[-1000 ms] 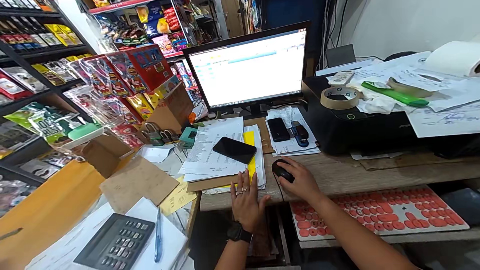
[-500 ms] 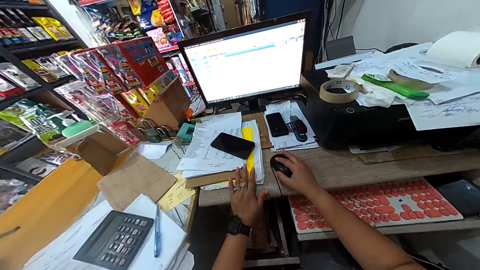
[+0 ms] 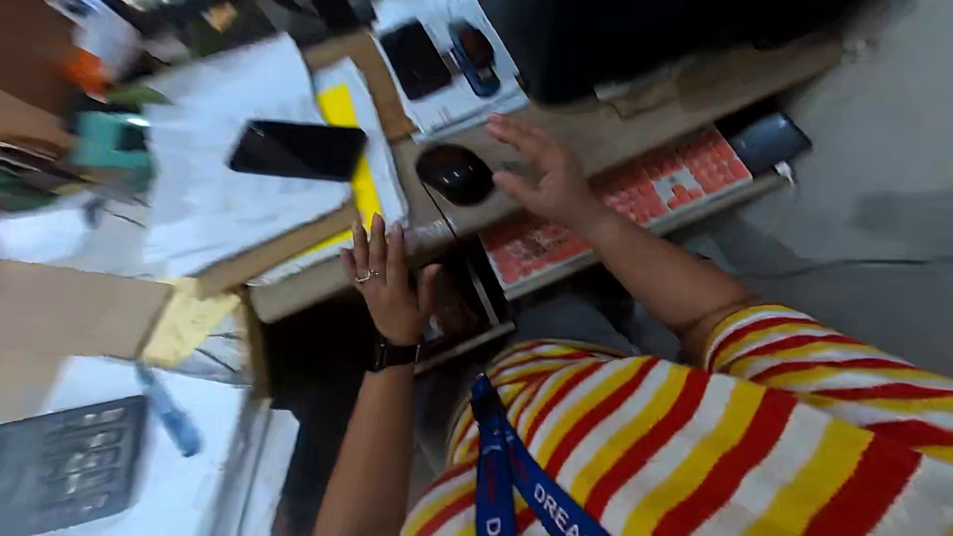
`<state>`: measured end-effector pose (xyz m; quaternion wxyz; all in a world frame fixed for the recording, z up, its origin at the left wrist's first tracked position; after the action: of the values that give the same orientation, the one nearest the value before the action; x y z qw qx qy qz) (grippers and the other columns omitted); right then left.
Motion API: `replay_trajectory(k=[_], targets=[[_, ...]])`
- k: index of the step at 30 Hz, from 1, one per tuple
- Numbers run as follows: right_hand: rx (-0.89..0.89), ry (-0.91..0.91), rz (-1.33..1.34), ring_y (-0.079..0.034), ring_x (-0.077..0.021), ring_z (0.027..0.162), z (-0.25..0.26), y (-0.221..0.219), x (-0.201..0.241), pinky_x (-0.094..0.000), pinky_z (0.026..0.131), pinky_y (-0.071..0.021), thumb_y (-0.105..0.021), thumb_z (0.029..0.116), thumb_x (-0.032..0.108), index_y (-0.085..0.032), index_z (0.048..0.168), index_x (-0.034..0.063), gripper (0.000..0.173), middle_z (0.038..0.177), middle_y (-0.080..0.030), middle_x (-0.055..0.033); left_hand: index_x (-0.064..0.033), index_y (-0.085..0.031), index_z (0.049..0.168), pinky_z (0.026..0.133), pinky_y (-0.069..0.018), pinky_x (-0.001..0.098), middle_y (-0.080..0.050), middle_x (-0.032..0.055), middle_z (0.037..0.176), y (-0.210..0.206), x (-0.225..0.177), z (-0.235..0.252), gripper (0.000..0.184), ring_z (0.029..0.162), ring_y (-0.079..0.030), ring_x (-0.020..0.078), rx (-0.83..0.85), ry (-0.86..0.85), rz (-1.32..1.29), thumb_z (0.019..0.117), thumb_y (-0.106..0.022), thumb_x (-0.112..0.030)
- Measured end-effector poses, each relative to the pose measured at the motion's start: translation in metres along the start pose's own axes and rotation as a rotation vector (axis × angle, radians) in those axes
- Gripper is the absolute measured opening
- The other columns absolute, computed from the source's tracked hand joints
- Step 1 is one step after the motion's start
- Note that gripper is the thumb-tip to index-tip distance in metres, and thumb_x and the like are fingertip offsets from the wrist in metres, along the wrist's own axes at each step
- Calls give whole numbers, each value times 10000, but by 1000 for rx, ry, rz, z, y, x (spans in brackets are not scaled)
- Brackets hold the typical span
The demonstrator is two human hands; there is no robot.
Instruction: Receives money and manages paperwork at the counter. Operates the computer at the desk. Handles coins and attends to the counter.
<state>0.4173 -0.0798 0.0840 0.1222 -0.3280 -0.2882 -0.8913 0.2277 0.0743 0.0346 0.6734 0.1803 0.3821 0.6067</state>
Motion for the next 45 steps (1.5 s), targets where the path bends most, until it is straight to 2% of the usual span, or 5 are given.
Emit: replay_trajectory(k=[10, 25, 30, 35, 45], targets=[[228, -48, -390, -670, -368, 1140, -152, 14, -36, -580, 991, -471, -550, 957, 149, -762, 1115, 35, 288, 1229, -712, -173, -56, -678, 1284, 1113, -372, 566, -690, 163, 1270, -91, -81, -55, 467, 1260, -609, 345, 337, -241, -217, 1026, -513, -408], [315, -309, -428, -414, -553, 1393, -126, -13, -50, -767, 1146, -195, -490, 1006, 163, -733, 1249, 99, 350, 1396, -586, -270, -49, -495, 1505, 1176, -156, 726, -510, 219, 1514, -116, -96, -35, 768, 1457, -401, 439, 675, -70, -134, 976, -493, -605], [600, -524, -355, -430, -551, 1367, -96, -21, -39, -737, 1160, -184, -502, 1042, 131, -707, 1280, 34, 330, 1361, -596, -298, -60, -660, 1333, 1133, -366, 609, -684, 179, 1297, -59, -99, -7, 646, 1295, -597, 373, 239, -200, -188, 1002, -444, -572], [246, -92, -80, -743, -320, 967, -22, -5, 42, -488, 845, -588, -502, 938, 75, -766, 1049, -25, 304, 1059, -758, -180, -145, -661, 1256, 1185, -316, 413, -690, 83, 1232, 1, -52, 20, 458, 1300, -564, 202, -193, -190, -49, 1058, -437, -492], [343, -254, -207, -545, -435, 1333, 36, -70, -13, -588, 1101, -407, -679, 948, 352, -582, 1444, 57, 585, 1596, -410, -207, -141, -738, 1206, 1015, -463, 405, -750, 82, 1170, -17, -6, 23, 725, 1147, -678, 252, -224, -161, 332, 1043, -217, -618]])
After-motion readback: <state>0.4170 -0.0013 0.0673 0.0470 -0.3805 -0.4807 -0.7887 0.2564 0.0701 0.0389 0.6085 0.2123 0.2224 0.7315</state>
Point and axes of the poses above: each hand's wrist, its own z-axis towards the middle knuckle, its own y-axis out of the back of the hand, x = y × z, the point moved 8 cm from there along z, towards the middle knuckle
